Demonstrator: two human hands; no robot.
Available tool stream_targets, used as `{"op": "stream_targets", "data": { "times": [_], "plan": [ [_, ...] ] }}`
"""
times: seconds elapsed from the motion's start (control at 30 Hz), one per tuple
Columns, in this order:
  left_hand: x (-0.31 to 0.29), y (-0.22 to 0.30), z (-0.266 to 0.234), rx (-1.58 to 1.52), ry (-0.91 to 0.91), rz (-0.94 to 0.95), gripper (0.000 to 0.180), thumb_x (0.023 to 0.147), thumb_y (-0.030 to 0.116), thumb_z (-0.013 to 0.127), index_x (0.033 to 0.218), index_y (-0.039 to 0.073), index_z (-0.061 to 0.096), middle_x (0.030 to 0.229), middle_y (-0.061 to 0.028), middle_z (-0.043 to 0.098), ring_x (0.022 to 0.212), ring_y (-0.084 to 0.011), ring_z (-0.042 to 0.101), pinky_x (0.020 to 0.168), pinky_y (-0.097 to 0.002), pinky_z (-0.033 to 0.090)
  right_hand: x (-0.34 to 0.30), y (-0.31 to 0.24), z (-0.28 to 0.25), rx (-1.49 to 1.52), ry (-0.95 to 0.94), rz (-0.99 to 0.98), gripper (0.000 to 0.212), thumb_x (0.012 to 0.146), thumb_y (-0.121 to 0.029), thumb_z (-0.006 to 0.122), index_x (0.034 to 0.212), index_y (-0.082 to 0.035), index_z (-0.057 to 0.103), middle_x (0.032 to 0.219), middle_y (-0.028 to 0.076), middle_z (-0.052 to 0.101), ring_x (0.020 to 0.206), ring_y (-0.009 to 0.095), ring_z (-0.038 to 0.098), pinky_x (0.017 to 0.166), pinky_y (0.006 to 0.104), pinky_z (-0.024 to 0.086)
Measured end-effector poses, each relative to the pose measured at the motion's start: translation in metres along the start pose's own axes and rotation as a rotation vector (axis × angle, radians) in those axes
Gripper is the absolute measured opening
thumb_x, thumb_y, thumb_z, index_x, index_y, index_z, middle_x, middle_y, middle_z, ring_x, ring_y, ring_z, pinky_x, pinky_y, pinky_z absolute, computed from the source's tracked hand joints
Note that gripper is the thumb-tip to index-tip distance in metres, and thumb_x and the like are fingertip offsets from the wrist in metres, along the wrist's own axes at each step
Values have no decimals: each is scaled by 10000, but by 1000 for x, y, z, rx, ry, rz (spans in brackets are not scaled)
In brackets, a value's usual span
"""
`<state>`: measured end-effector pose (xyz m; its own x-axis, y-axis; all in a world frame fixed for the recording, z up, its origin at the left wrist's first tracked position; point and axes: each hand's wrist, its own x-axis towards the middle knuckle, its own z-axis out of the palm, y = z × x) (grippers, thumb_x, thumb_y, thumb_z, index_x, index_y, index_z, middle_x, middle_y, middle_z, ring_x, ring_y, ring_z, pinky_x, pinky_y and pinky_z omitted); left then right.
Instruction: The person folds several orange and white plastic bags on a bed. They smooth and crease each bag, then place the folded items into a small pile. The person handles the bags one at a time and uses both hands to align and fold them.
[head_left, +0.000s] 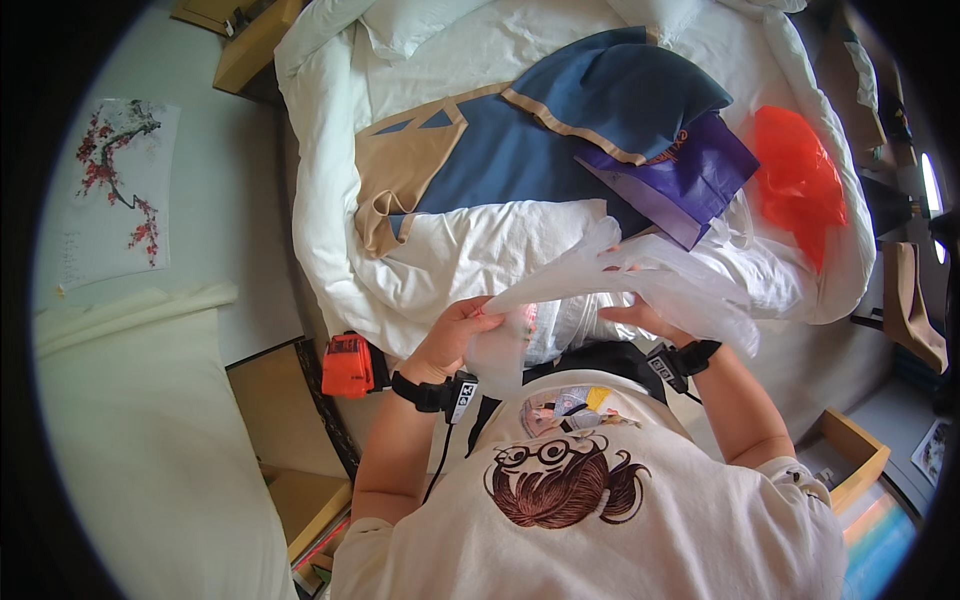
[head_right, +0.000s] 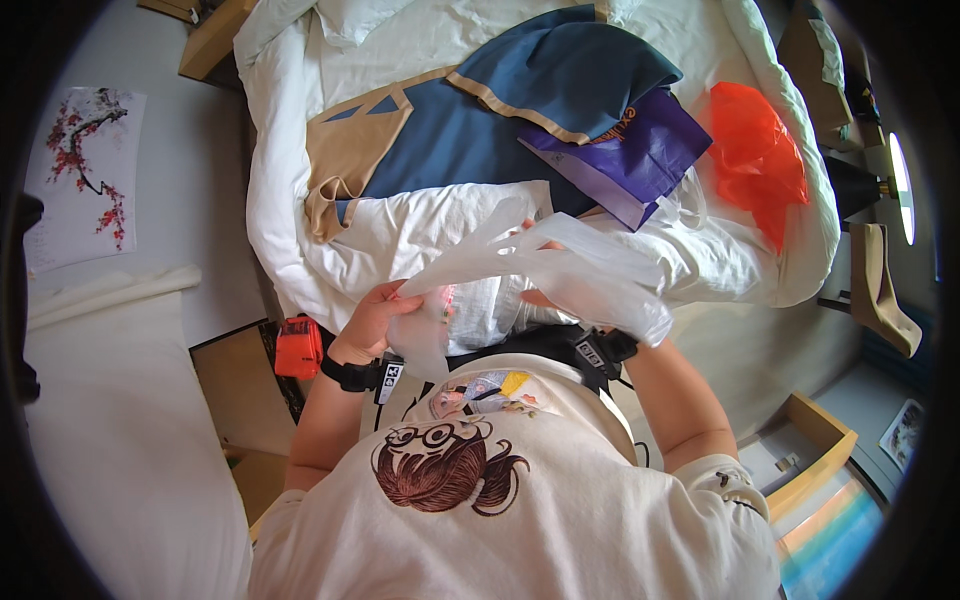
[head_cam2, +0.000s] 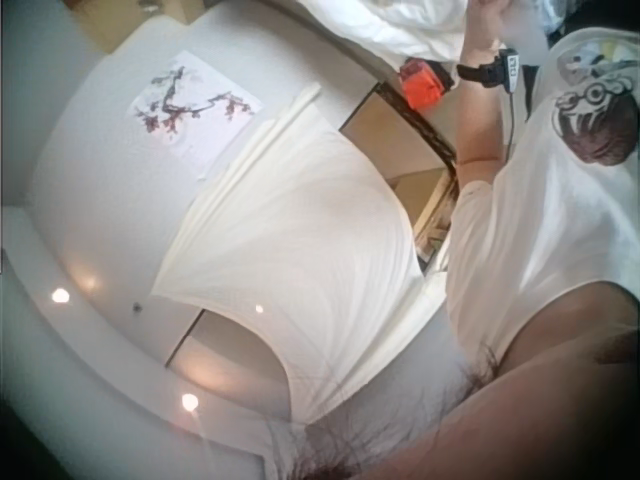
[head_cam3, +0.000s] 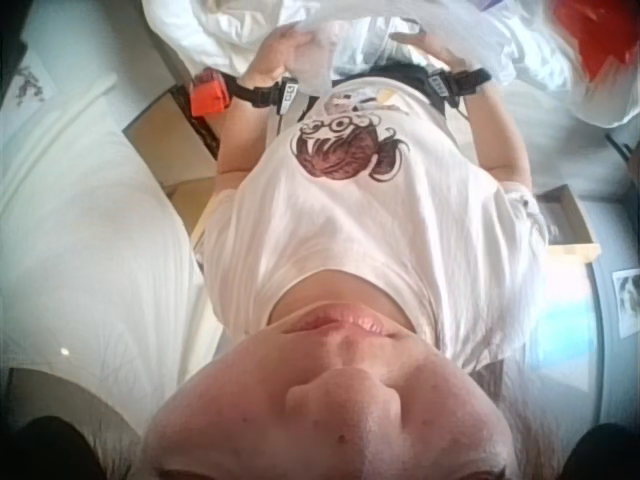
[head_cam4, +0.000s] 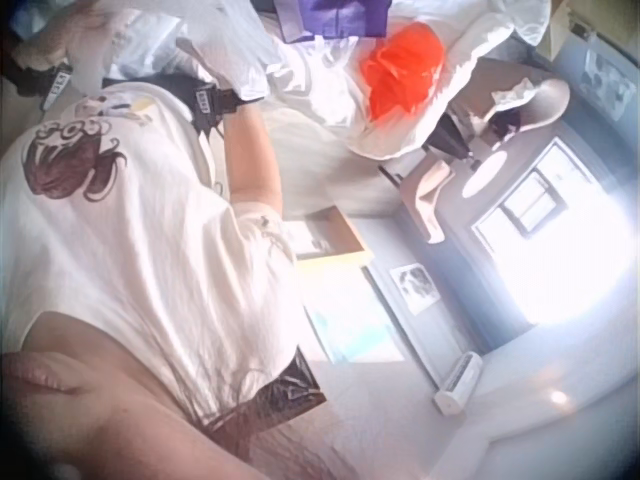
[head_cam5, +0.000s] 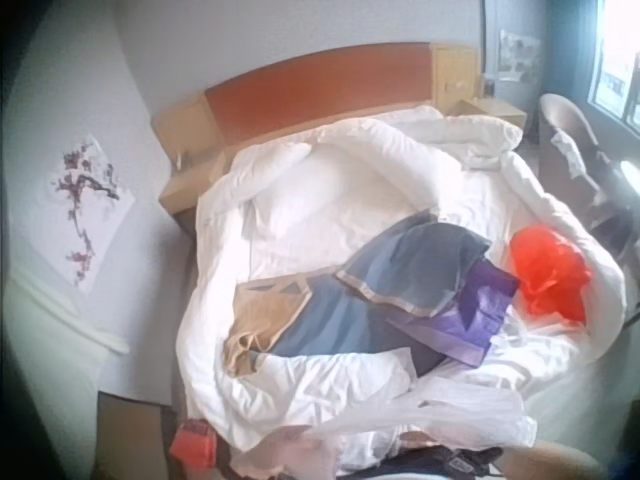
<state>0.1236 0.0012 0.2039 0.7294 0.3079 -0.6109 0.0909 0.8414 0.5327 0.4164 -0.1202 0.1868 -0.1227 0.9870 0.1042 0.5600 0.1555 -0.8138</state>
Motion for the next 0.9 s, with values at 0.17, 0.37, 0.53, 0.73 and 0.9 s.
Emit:
{"op": "stream_targets", "data": {
  "times": [0.17,0.37,0.53,0.73,0.9],
  "plan": [
    [1,-8,58,240,-12,-19,316,915,82,580,1203,-48,585,1090,-111,673,956,-186,652,853,-313,512,18,-42,-26,927,-40,295,427,818,-114,749,1206,-32,589,1179,89,618,1073,208,584,930,342,466],
    [8,-35,75,877,-77,102,324,878,179,675,1145,-2,648,1073,-65,680,974,-121,602,870,-280,466,25,-57,-79,1234,283,276,242,854,-89,715,1080,-28,655,988,44,681,911,150,635,818,310,501],
    [19,-98,46,787,117,-60,341,860,261,688,1060,-14,684,978,-79,715,921,-146,641,826,-307,492,27,-66,-94,1182,314,268,190,860,-106,719,1027,-20,690,950,35,699,846,115,645,779,283,509],
    [7,-121,15,1562,427,-230,383,873,240,669,1146,-25,629,1021,-104,717,973,-240,668,826,-344,507,17,-86,-72,1075,238,217,184,862,-90,719,1028,-14,696,947,28,701,843,98,635,769,268,514],
    [-24,-64,59,919,545,737,348,892,83,643,1220,-22,588,976,-92,692,881,-188,662,769,-322,517,18,-105,-55,943,100,270,203,870,-92,708,1057,-13,693,929,25,698,830,88,629,747,260,517]
  ]
}}
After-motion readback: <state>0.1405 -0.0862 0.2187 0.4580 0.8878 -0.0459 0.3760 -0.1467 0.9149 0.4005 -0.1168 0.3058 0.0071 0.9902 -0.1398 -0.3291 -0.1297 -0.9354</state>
